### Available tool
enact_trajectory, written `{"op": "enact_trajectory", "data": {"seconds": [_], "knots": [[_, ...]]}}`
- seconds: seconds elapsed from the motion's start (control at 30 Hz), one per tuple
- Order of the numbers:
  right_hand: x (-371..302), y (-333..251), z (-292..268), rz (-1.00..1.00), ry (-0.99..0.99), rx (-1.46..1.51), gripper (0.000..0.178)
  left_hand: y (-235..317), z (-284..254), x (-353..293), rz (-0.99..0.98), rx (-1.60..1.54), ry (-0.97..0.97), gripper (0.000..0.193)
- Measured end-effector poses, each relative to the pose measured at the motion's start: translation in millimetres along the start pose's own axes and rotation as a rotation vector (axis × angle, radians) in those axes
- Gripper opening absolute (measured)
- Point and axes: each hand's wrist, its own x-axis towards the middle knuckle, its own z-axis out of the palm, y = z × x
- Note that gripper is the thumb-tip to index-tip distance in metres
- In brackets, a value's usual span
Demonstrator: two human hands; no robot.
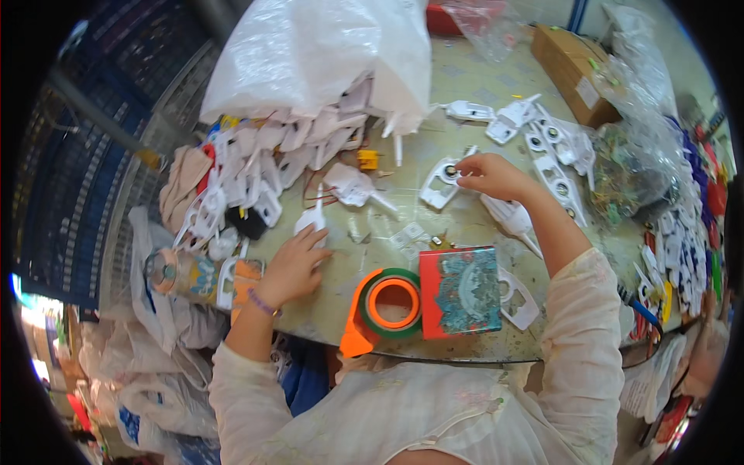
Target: Soldering electronic components and assembling plastic toy parts at a factory workbench.
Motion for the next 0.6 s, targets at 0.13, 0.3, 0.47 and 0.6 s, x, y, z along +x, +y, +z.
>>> {"op": "enact_trajectory", "data": {"seconds": [0.13,0.3,0.47,0.6], "knots": [[5.0,7.8,-20.3,0.341,0.235,-0.436,0.026,32.9,-1.8,-32.1,-0.157,-0.108,0.171,0.029],[38.6,63.9,-44.9,0.387,0.400,-0.468,0.023,77.5,37.8,-62.1,-0.490,-0.093,0.581,0.028],[106.8,75.3,-21.7,0.230,0.248,-0.497,0.050,73.5,61.7,-79.0,-0.536,0.030,0.764,0.032],[109.5,81.5,-24.5,0.288,0.085,-0.665,0.086,75.1,65.7,-71.3,-0.548,-0.010,0.761,0.028]]}}
